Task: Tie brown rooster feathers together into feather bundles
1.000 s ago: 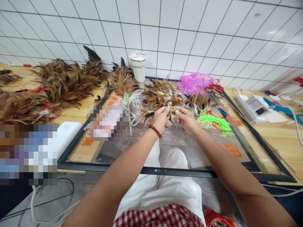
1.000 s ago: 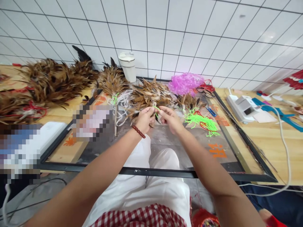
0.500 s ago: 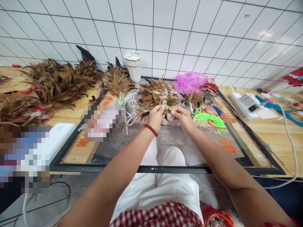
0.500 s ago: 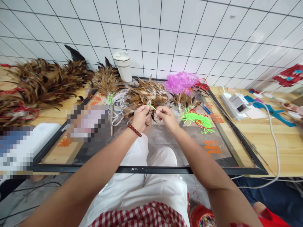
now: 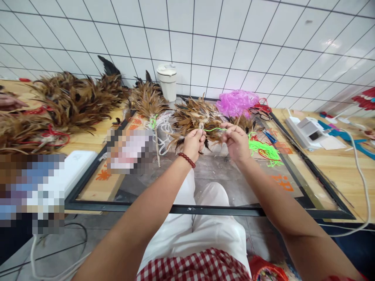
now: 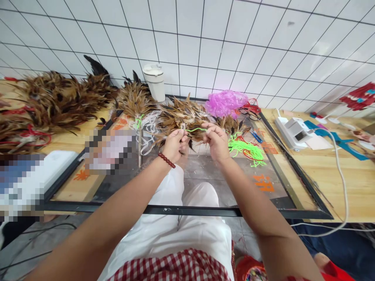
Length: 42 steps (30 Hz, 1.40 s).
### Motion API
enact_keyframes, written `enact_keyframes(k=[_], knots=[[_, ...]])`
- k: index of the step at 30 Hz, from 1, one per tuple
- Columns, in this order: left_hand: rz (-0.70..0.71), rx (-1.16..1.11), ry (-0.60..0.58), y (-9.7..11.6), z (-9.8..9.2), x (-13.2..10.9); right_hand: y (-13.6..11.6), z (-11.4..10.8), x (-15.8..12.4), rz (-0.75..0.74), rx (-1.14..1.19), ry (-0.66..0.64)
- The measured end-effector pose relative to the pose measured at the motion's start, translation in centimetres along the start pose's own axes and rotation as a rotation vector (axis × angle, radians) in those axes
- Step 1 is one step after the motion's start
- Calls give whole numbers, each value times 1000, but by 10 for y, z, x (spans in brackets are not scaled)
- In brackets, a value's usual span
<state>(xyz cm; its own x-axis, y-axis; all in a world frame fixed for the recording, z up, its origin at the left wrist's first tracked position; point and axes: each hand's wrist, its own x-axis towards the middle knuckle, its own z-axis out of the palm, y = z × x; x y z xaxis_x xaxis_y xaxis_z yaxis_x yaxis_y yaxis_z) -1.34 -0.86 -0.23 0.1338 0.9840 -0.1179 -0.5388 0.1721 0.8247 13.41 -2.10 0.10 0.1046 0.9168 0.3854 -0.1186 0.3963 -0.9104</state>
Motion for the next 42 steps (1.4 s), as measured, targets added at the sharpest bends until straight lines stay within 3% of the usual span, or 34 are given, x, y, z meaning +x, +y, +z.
enact_keyframes(k=[2, 5, 9, 12, 19, 25, 29, 32, 36, 39, 42], knots=[[27, 3, 6, 2, 2, -2, 1, -5, 3, -13, 8, 66], [85, 18, -6, 4, 7, -6, 0, -9, 3, -66, -138, 40], [0, 145, -178, 3, 12, -14, -3, -6, -2, -63, -276, -88], [-82, 235, -251, 1, 12, -17, -5, -4, -4, -14, -256, -143], [-76, 271, -259, 6, 9, -15, 2, -9, 1, 17, -121, -33], [-110, 489, -253, 6, 9, -15, -17, -12, 3, -206, -236, -157], [-145, 663, -444, 5, 8, -17, -27, -15, 4, -353, -400, -286], [-195, 662, -602, 6, 8, -20, -22, -17, 6, -267, -402, -370], [-224, 533, -658, 8, 7, -22, -4, -20, 8, -36, -369, -405], [-205, 379, -590, 9, 6, -21, 7, -23, 10, 60, -380, -385], [-135, 262, -423, 8, 5, -16, 9, -24, 9, 60, -474, -383]])
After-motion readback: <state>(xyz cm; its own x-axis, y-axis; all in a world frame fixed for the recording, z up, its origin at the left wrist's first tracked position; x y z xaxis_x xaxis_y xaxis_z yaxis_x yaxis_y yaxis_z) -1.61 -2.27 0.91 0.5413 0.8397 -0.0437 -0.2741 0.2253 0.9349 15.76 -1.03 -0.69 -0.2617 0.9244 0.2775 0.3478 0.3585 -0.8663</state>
